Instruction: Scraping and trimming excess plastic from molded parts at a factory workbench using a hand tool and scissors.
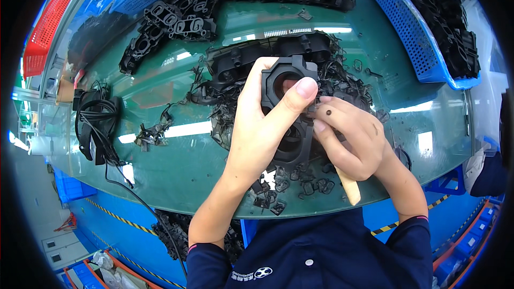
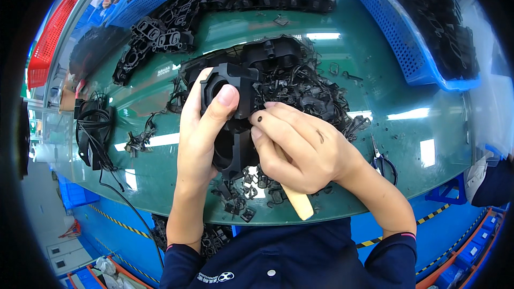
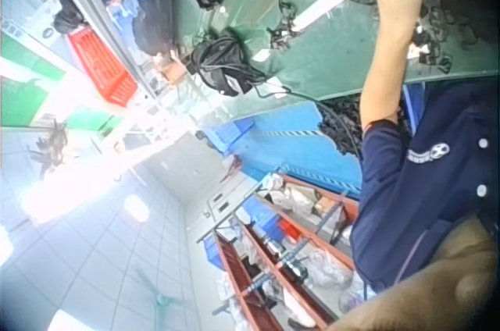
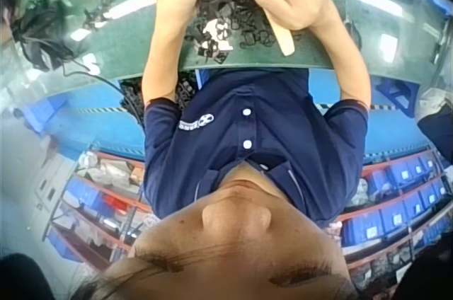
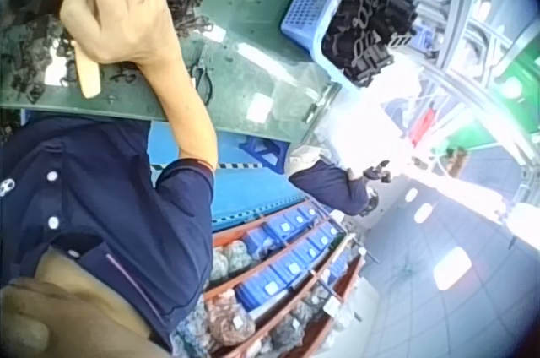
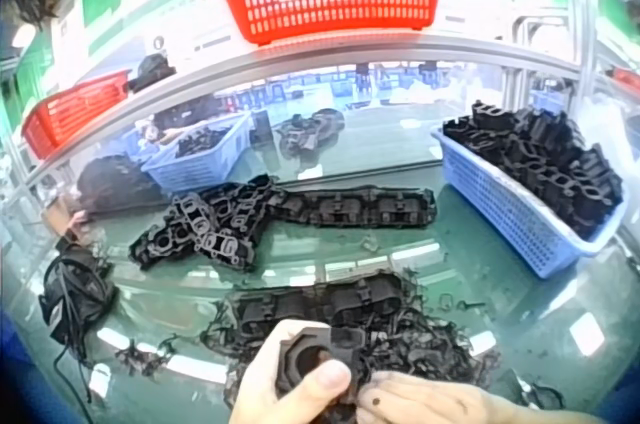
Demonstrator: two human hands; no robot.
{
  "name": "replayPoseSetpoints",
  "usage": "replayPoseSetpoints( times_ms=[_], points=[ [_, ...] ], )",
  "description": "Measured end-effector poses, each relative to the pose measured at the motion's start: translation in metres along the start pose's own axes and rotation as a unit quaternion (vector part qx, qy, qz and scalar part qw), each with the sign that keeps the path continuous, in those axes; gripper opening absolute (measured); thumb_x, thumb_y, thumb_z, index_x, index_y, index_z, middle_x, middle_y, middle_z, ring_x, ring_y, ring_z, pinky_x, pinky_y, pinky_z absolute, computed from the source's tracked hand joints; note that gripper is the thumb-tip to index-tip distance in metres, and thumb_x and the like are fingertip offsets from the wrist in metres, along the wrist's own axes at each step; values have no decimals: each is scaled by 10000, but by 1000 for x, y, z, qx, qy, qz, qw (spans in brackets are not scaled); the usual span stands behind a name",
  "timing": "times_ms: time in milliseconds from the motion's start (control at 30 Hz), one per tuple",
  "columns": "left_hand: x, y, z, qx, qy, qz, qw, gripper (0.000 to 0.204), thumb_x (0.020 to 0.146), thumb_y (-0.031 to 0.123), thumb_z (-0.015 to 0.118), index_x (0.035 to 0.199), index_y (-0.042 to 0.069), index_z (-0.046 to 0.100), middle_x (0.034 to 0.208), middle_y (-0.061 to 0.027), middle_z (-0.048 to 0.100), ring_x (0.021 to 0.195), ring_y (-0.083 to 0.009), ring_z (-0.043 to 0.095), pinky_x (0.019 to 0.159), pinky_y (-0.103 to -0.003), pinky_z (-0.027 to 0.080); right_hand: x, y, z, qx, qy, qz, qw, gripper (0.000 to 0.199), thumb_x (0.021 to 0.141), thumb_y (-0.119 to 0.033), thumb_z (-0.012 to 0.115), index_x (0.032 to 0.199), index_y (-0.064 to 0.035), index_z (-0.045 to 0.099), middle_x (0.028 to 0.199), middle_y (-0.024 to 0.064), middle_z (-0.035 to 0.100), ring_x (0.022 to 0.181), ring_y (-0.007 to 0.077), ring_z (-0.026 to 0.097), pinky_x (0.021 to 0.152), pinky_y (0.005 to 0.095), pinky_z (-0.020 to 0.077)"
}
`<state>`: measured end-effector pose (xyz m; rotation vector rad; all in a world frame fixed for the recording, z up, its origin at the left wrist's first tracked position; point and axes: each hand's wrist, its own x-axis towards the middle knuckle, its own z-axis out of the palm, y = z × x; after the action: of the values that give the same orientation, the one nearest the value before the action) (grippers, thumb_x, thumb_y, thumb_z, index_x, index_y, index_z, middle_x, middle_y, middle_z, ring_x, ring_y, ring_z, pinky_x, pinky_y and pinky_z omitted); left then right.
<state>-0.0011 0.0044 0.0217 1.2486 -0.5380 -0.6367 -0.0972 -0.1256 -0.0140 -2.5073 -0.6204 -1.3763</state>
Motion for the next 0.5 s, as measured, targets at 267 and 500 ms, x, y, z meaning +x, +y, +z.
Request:
replayPoseSetpoints(
  times_ms=[267,500],
  points=[
    [-2,6,6,-81,9,-14,997,347,842,272,656,1023,25,493,824,-35,546,703,-81,545,580,-233,515,-4,-5,-3,138,50,116,982,326,661,67,700,963,95,583,960,252,582,805,314,635,690,364,559],
    [-2,0,1,-113,-25,-13,993,361,842,251,649,1053,16,474,840,-57,536,672,-103,556,522,-261,533,3,-4,-10,169,111,228,953,249,779,85,620,1005,17,543,987,196,567,755,229,644,631,296,550]
  ],
)
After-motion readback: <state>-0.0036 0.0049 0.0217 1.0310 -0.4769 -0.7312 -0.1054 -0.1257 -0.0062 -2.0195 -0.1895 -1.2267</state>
